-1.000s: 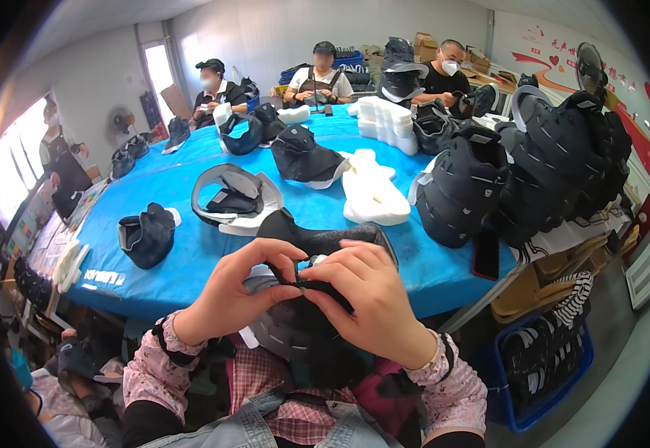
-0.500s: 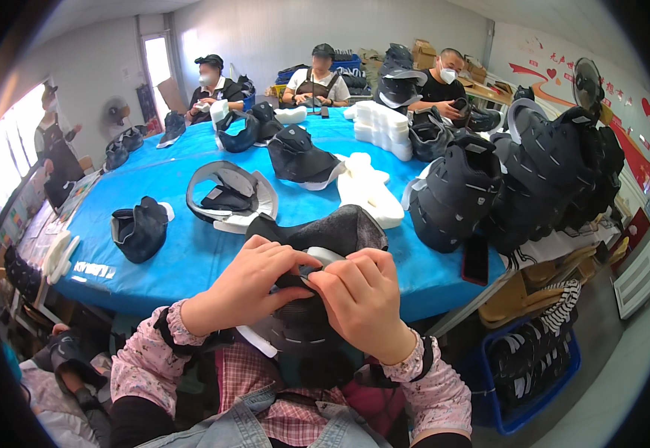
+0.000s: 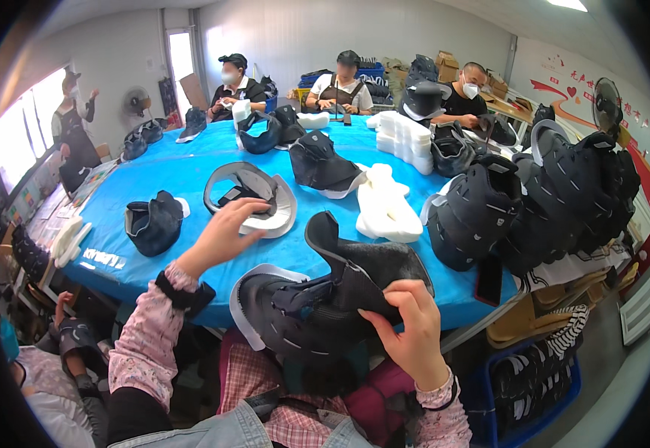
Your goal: Manually assembling the internal padding and outer components of a shoe or boot in a workshop environment.
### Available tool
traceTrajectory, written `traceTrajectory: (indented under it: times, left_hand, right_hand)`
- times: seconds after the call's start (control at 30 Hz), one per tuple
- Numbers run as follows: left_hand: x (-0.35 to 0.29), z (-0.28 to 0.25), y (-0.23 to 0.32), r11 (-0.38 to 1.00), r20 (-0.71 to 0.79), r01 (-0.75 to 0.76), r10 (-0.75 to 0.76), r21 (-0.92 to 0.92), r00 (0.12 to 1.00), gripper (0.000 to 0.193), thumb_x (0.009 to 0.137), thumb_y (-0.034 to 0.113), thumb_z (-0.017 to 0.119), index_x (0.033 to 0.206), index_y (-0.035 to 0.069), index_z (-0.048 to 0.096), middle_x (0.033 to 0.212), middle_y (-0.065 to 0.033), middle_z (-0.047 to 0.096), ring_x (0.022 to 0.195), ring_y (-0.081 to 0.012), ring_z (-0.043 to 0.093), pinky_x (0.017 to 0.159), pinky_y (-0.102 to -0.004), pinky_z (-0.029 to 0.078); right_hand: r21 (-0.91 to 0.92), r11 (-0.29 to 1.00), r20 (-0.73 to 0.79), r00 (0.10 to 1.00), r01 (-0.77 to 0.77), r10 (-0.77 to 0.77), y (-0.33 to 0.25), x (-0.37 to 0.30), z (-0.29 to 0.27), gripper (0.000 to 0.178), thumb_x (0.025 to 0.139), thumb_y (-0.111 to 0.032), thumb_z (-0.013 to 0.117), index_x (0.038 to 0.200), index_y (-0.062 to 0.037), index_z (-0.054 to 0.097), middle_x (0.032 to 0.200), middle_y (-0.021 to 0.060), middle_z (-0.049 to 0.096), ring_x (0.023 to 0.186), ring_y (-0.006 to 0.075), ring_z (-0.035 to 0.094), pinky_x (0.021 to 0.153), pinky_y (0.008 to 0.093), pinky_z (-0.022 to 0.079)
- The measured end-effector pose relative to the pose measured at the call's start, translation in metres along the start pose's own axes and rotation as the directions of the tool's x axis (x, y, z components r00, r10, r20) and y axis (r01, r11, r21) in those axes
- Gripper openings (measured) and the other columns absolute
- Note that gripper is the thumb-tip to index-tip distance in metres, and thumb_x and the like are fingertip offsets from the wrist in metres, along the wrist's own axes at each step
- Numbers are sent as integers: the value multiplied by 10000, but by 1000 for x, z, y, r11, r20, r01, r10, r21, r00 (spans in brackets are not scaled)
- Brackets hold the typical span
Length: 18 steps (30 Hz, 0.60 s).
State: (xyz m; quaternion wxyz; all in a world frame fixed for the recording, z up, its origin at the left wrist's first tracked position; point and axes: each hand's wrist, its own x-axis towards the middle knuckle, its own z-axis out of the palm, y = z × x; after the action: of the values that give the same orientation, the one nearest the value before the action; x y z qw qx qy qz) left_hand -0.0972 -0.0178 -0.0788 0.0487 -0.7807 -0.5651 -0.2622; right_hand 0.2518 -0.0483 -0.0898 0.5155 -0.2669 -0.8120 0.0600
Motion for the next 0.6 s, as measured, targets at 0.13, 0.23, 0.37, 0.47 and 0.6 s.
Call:
traceTrajectory:
  times: [0.13, 0.23, 0.37, 0.47, 0.6]
  left_hand:
    - [-23, 34, -109, 835, -106, 255, -233, 488, 967, 772, 726, 260, 748, 1366, 84, 352, 1404, -197, 343, 1266, -353, 371, 986, -460, 360]
    - [-34, 45, -157, 706, -312, 627, -545, 329, 778, 858, 743, 331, 727, 1408, 81, 247, 1427, -222, 279, 1280, -371, 340, 943, -479, 399]
    - [-39, 61, -188, -127, 326, 348, -728, -929, 603, 619, 824, 378, 611, 1283, 39, 371, 1293, -215, 378, 1098, -327, 497, 849, -471, 490]
    - [-22, 85, -180, -231, 418, 364, -675, -902, 609, 357, 894, 258, 460, 1156, 16, 477, 1156, -197, 517, 984, -336, 588, 854, -467, 499]
    - [-16, 91, -190, -170, 257, 195, -713, -966, 652, 313, 882, 199, 430, 1107, -12, 486, 1048, -160, 577, 887, -298, 616, 816, -417, 522]
  right_hand:
    - [-15, 1000, -32, 999, -17, 17, -3, -10, -2, 348, 660, -76, 796, 854, -40, 509, 871, 103, 563, 755, 284, 562, 631, 350, 452]
    - [-21, 999, -6, 999, -38, 38, -4, -15, -3, 349, 659, -76, 797, 851, -44, 507, 864, 98, 565, 752, 280, 559, 634, 346, 448]
    - [-39, 998, -23, 999, -41, 40, 0, -28, -2, 358, 656, -98, 802, 855, -50, 509, 851, 95, 570, 747, 279, 552, 635, 356, 435]
    - [-74, 996, -41, 998, -47, 44, 2, -36, -2, 360, 662, -129, 801, 856, -60, 507, 837, 82, 571, 730, 264, 544, 631, 353, 418]
    - [-92, 995, -48, 998, -43, 39, -2, -37, 3, 362, 661, -153, 801, 850, -72, 504, 827, 70, 568, 722, 250, 535, 628, 348, 408]
